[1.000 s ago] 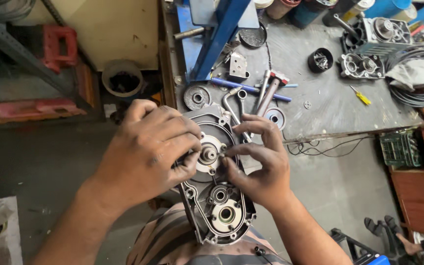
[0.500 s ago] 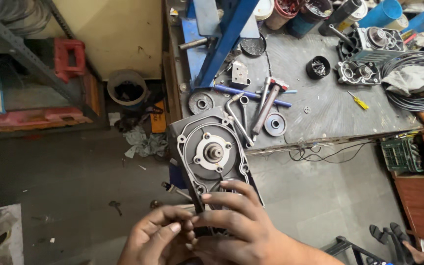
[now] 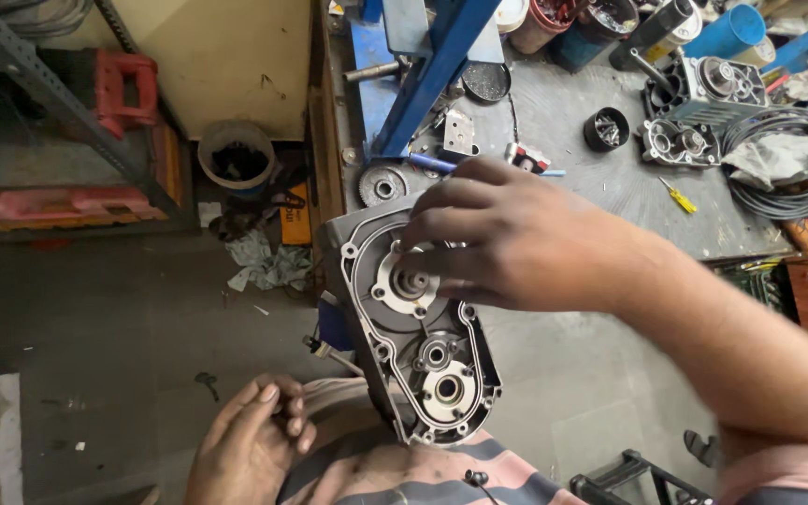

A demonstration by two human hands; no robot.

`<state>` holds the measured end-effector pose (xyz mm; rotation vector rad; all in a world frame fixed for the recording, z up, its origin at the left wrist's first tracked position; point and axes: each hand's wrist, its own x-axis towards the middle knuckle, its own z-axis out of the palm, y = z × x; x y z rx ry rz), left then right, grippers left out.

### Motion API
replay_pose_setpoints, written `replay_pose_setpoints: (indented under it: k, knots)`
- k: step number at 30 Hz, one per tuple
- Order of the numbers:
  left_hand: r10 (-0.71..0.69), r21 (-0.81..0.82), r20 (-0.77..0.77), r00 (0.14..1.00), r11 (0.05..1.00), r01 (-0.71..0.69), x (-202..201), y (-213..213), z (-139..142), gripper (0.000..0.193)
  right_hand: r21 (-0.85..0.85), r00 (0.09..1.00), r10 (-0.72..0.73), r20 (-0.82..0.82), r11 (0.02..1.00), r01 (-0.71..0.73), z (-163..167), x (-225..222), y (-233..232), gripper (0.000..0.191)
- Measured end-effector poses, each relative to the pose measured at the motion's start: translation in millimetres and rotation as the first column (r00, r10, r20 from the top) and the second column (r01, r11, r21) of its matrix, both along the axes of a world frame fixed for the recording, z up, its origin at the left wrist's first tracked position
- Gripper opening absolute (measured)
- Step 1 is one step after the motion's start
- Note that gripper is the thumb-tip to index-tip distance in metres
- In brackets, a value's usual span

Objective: The person picks up an engine crankcase housing from a cluttered workbench, turns it over, and sorts small bolts and washers into a metal container. They wipe parts with a rag, press a bearing into the housing by hand, and use a bench vise with a socket bar to press a component, then place the housing back on the bench.

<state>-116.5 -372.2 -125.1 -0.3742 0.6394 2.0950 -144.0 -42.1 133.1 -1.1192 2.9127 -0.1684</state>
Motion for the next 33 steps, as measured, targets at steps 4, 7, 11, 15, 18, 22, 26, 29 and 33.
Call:
replay_pose_setpoints:
  k: [4,7,11,15,18,22,26,29,33]
  knots:
    - [0.086,-0.049,-0.008,0.996,0.995,-0.086,11,3,-13,0.023,0.103,0.974,0.227,0.006,0.969,-0.227,10,-32,-13,0.029]
    - [0.137,-0.018,-0.038,0.99,0.99,-0.138,20,7,-20,0.022,0.18,0.946,0.323,0.013,0.93,-0.319,12,-44,-18,0.012]
    - [0.217,-0.082,-0.042,0.975,0.972,-0.22,29,9,-25,0.024,0.305,0.884,0.467,-0.005,0.843,-0.444,8,-56,-21,0.009]
    - [0.262,-0.114,-0.069,0.963,0.957,-0.268,35,13,-27,0.025,0.296,0.843,0.536,0.038,0.8,-0.522,4,-64,-22,0.008]
    - [0.302,-0.086,-0.089,0.949,0.947,-0.309,39,18,-26,0.025,0.236,0.825,0.565,0.012,0.8,-0.551,4,-70,-23,0.01]
    - [0.343,-0.1,0.014,0.939,0.935,-0.34,41,20,-25,0.024,0.176,0.805,0.593,-0.018,0.794,-0.582,16,-72,-15,0.013]
    - [0.391,0.036,0.091,0.916,0.918,-0.395,27,10,-21,0.022,0.094,0.865,0.498,-0.054,0.865,-0.492,29,-59,-2,0.025]
    - [0.4,0.21,0.182,0.898,0.877,-0.433,5,0,-13,0.02,0.079,0.91,0.401,-0.107,0.915,-0.395,27,-39,9,0.027]
    - [0.35,0.224,0.087,0.933,0.905,-0.361,-15,10,6,0.019,-0.175,0.981,0.117,-0.152,0.974,-0.143,3,2,31,0.043]
